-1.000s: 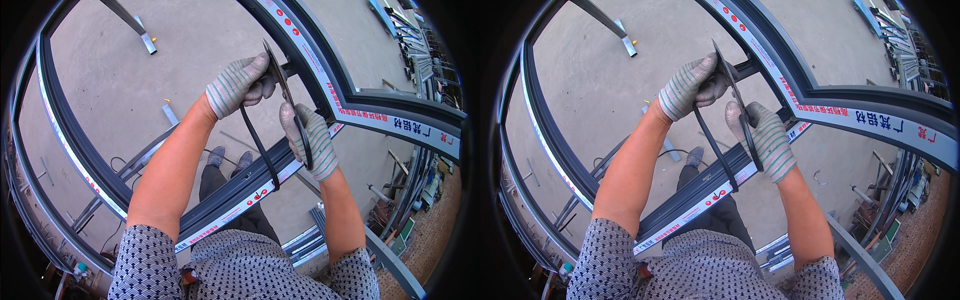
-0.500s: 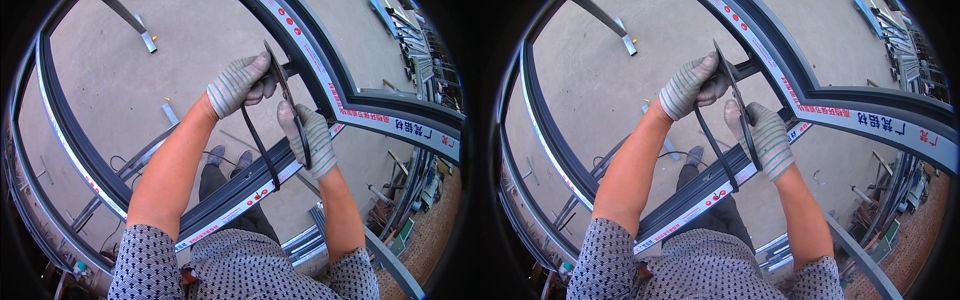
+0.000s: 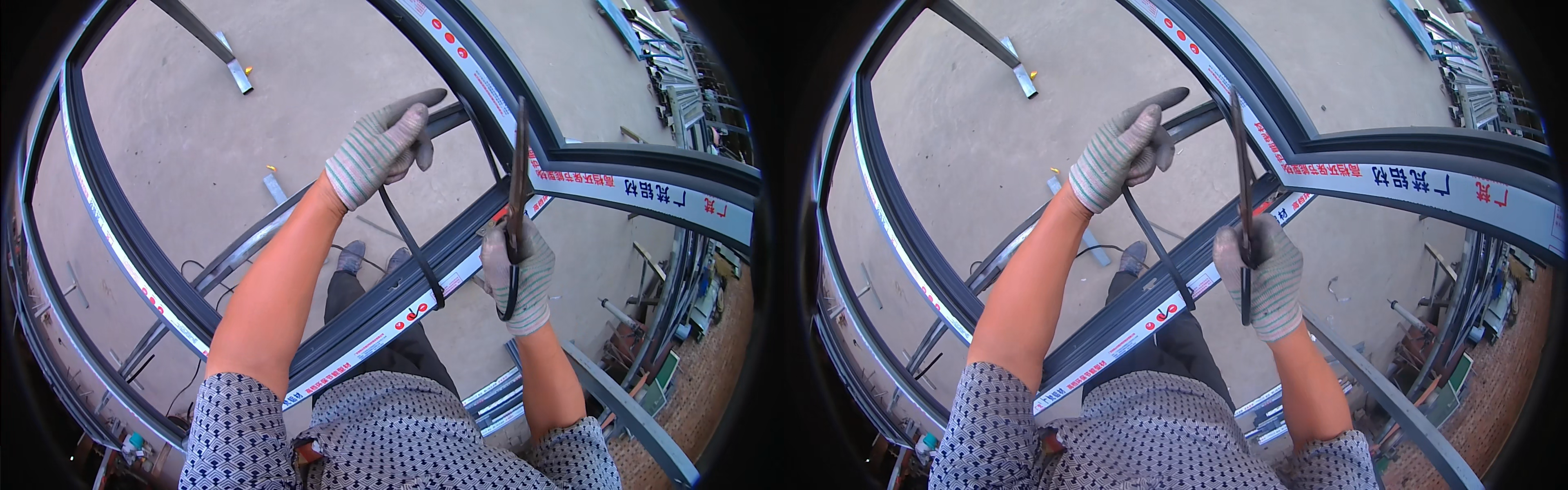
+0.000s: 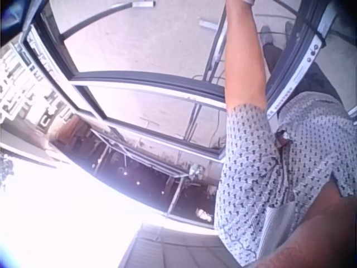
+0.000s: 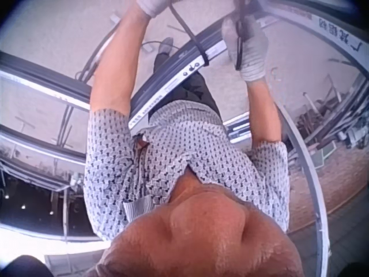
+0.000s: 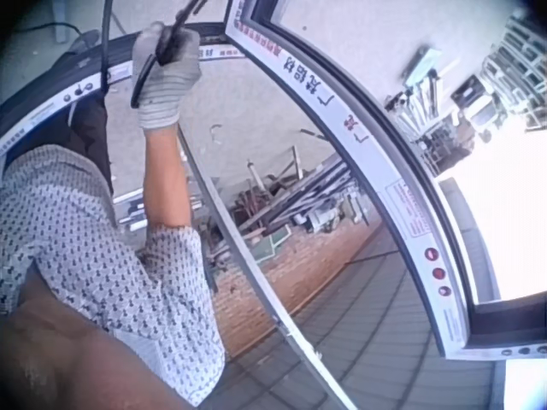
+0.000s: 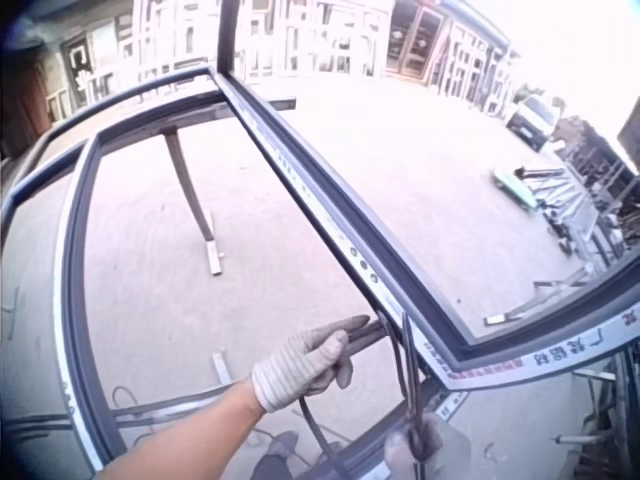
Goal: The person installs a black rubber seal into the groove of a large metal window frame. They use shears to cut the seal to length and press it into place along the frame's edges.
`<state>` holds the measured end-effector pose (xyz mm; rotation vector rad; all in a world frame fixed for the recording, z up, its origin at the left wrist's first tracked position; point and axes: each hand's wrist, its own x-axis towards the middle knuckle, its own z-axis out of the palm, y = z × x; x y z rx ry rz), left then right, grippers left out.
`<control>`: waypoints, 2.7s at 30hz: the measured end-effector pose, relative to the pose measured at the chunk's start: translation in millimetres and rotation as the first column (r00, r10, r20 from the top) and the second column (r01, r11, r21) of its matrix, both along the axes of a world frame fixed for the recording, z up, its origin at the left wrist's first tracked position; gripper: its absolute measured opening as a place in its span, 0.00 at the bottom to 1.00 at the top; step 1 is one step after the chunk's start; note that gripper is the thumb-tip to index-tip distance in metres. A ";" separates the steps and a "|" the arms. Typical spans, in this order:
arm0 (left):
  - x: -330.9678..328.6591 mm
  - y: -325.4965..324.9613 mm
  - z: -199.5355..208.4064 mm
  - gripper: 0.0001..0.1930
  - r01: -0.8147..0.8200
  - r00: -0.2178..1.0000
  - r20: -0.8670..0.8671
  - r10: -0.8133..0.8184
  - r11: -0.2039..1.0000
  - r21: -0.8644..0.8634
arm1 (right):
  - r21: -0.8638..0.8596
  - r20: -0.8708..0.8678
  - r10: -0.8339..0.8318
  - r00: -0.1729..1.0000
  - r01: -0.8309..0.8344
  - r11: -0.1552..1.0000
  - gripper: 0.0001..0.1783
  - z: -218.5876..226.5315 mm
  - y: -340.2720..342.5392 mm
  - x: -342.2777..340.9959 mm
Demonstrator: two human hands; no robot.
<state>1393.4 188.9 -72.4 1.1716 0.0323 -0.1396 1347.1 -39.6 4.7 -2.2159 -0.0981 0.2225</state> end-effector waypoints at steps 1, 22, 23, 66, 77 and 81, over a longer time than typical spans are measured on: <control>-1.8 0.3 1.4 0.32 -0.057 0.998 -0.021 0.056 0.998 -0.020 | -0.118 0.139 0.058 0.989 -0.041 0.992 0.10 -4.4 -13.6 -3.1; 115.9 -4.9 -15.6 0.23 -0.049 0.922 -0.317 0.221 0.881 0.471 | 0.403 0.030 -0.674 0.739 0.608 0.684 0.14 -39.4 -99.8 94.6; 112.3 -3.6 -18.4 0.23 -0.048 0.928 -0.311 0.204 0.895 0.444 | 0.420 0.042 -0.686 0.726 0.611 0.672 0.13 -40.1 -92.1 103.7; 103.9 -0.4 -33.5 0.25 -0.247 0.948 -0.021 0.318 0.774 0.583 | 0.380 -0.284 -0.604 0.745 0.666 0.642 0.25 -85.3 -110.0 150.7; 101.3 -11.7 -15.8 0.25 -0.022 0.985 -0.118 0.127 0.767 0.641 | 0.388 -0.267 -0.592 0.761 0.647 0.657 0.23 -94.9 -119.1 156.1; 103.5 -10.9 -19.3 0.25 -0.035 0.980 -0.136 0.147 0.794 0.607 | 0.396 -0.257 -0.591 0.765 0.641 0.657 0.22 -97.7 -123.1 157.2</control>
